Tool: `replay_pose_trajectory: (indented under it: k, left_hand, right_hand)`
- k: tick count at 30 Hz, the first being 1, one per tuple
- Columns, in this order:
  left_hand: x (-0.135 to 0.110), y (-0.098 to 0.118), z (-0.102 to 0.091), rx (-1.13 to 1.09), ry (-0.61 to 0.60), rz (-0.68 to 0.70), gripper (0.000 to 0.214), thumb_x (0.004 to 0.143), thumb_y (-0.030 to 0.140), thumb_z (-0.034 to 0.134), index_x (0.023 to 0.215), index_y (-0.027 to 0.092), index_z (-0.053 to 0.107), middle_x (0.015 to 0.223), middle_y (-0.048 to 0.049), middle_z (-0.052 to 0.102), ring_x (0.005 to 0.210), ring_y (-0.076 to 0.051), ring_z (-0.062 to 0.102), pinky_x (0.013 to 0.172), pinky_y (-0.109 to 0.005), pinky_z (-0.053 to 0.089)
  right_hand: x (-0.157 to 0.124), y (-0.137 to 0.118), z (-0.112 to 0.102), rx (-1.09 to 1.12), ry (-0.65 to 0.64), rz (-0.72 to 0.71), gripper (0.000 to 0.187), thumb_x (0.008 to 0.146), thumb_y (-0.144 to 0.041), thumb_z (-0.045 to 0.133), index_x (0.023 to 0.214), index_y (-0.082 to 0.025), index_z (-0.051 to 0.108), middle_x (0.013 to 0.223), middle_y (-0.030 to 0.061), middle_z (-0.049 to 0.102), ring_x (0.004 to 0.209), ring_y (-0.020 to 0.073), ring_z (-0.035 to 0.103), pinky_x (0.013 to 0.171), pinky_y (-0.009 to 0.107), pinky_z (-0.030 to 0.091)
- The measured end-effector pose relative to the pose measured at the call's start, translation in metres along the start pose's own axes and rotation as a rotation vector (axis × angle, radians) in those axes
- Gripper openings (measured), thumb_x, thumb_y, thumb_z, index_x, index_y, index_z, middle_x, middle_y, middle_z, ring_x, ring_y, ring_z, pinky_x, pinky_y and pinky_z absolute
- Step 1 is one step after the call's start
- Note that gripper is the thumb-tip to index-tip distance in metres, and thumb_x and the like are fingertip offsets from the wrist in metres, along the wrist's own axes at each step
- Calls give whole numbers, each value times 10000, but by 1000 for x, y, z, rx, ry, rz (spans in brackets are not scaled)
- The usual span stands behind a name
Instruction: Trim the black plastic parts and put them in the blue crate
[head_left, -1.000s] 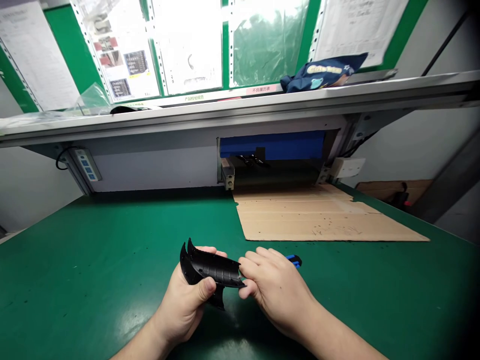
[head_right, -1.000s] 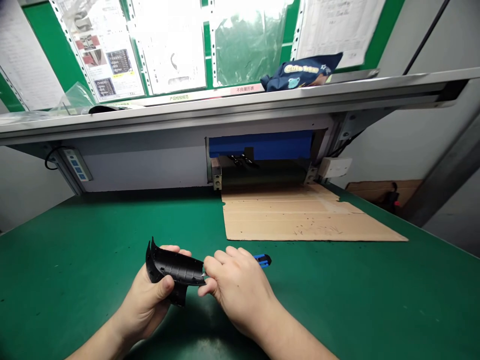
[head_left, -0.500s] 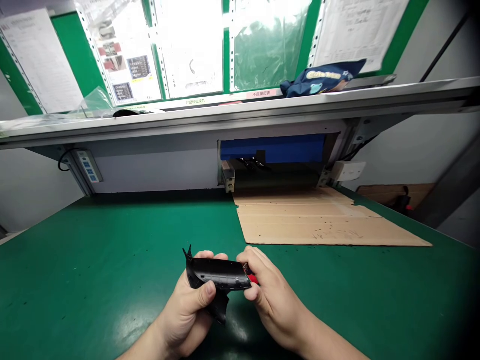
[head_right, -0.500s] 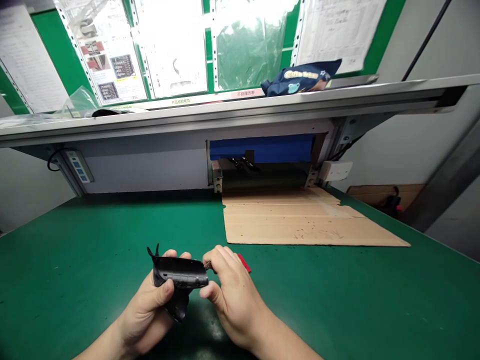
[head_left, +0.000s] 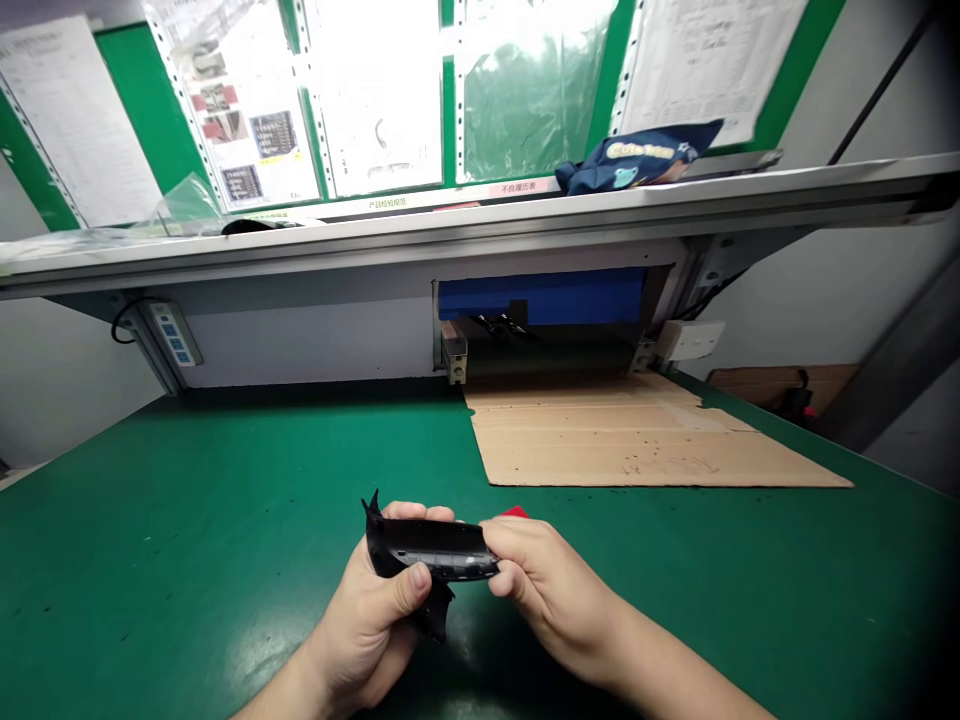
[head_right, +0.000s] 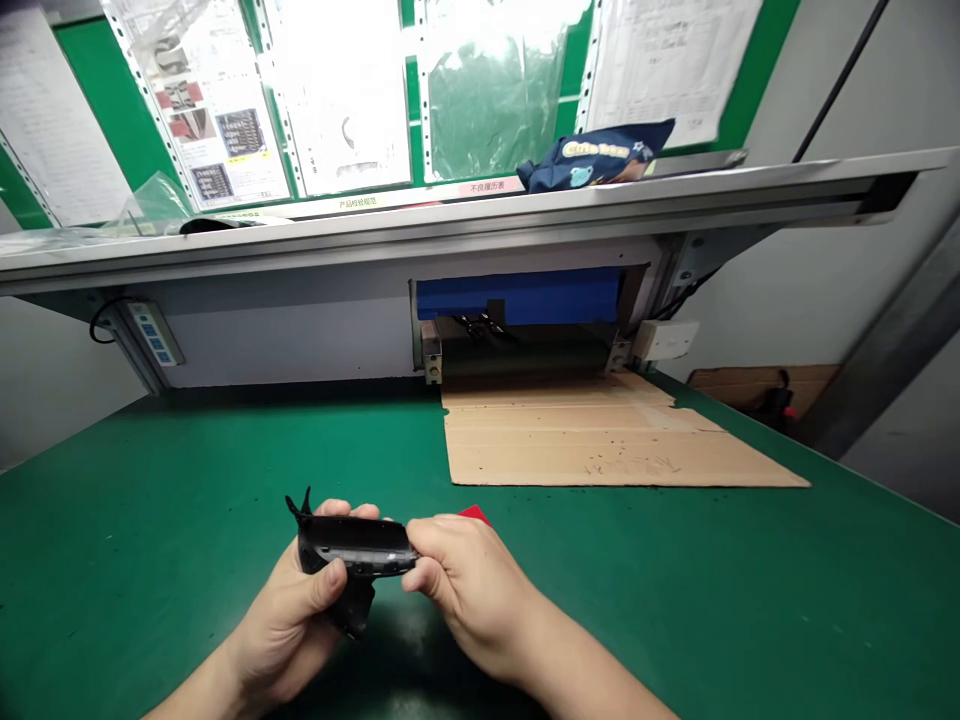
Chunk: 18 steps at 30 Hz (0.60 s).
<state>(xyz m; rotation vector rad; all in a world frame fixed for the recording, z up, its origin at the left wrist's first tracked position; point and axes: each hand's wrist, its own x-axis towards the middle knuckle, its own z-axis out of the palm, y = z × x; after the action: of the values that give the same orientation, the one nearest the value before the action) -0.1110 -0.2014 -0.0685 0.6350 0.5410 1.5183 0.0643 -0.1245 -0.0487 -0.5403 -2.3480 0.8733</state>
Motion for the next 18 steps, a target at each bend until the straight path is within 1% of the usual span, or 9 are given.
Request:
replay_pose_trajectory:
  k: [2, 3, 4, 6, 8, 10, 13, 16, 18]
  left_hand:
    - [0, 1, 2, 12, -30, 20, 361, 681, 170, 790, 1005, 271, 665, 1086, -28, 685, 1018, -186, 624, 903, -288, 459]
    - [0, 1, 3, 15, -25, 27, 365, 679, 174, 792, 1008, 268, 663, 1088, -31, 684, 1013, -188, 626, 898, -291, 463]
    - [0, 2, 3, 15, -9, 32, 369, 677, 179, 794, 1010, 266, 661, 1092, -34, 683, 1012, -189, 628, 894, -289, 466]
    - [1, 2, 2, 10, 49, 36, 379, 679, 181, 794, 1022, 264, 655, 1110, -37, 679, 1018, -184, 627, 888, -280, 467]
    - [2, 2, 0, 2, 98, 32, 402, 688, 180, 788, 1052, 265, 641, 1142, -41, 668, 1033, -181, 622, 899, -278, 462]
    - [2, 2, 0, -10, 115, 17, 430, 702, 179, 777, 1094, 262, 621, 1182, -50, 650, 1056, -186, 613, 926, -291, 452]
    - [5, 0, 3, -27, 106, -28, 439, 737, 169, 744, 1145, 230, 593, 1199, -77, 634, 1092, -206, 596, 987, -334, 421]
    - [11, -2, 5, -81, 111, -37, 388, 814, 210, 668, 1188, 205, 562, 1188, -92, 627, 1154, -216, 556, 1054, -376, 370]
    - [15, -3, 4, -129, 178, -8, 349, 853, 321, 612, 1173, 190, 563, 1177, -101, 622, 1191, -224, 525, 1068, -385, 356]
  right_hand:
    - [-1, 2, -9, 173, -146, 15, 603, 856, -756, 235, 646, -202, 346, 623, -42, 298, 567, 121, 286, 539, 265, 236]
    - [-3, 4, -13, 246, -165, 29, 606, 849, -761, 255, 640, -200, 351, 615, -44, 291, 560, 117, 271, 529, 263, 227]
    - [-4, 5, -16, 301, -134, 43, 613, 834, -775, 273, 636, -200, 356, 607, -45, 297, 558, 116, 266, 524, 262, 224]
    - [-6, 6, -18, 337, 42, 46, 617, 780, -807, 358, 655, -203, 395, 613, -43, 346, 569, 120, 297, 527, 260, 250]
    - [-7, 6, -16, 262, 234, 10, 541, 732, -747, 554, 750, -212, 478, 666, -38, 423, 602, 126, 369, 544, 251, 308]
    - [-7, 5, -11, 96, 303, -100, 379, 757, -537, 706, 913, -230, 548, 738, -29, 518, 647, 127, 450, 586, 243, 367]
    - [-5, 3, -2, -130, 298, -259, 139, 867, -237, 642, 999, -251, 599, 782, -20, 619, 675, 120, 531, 640, 245, 403]
    - [-3, 0, 7, -104, 391, -132, 48, 890, -210, 590, 890, -237, 631, 733, -26, 637, 642, 117, 557, 626, 237, 416]
    - [-2, -3, 15, -6, 429, -14, 57, 886, -253, 596, 851, -233, 637, 726, -29, 644, 621, 116, 566, 605, 223, 430]
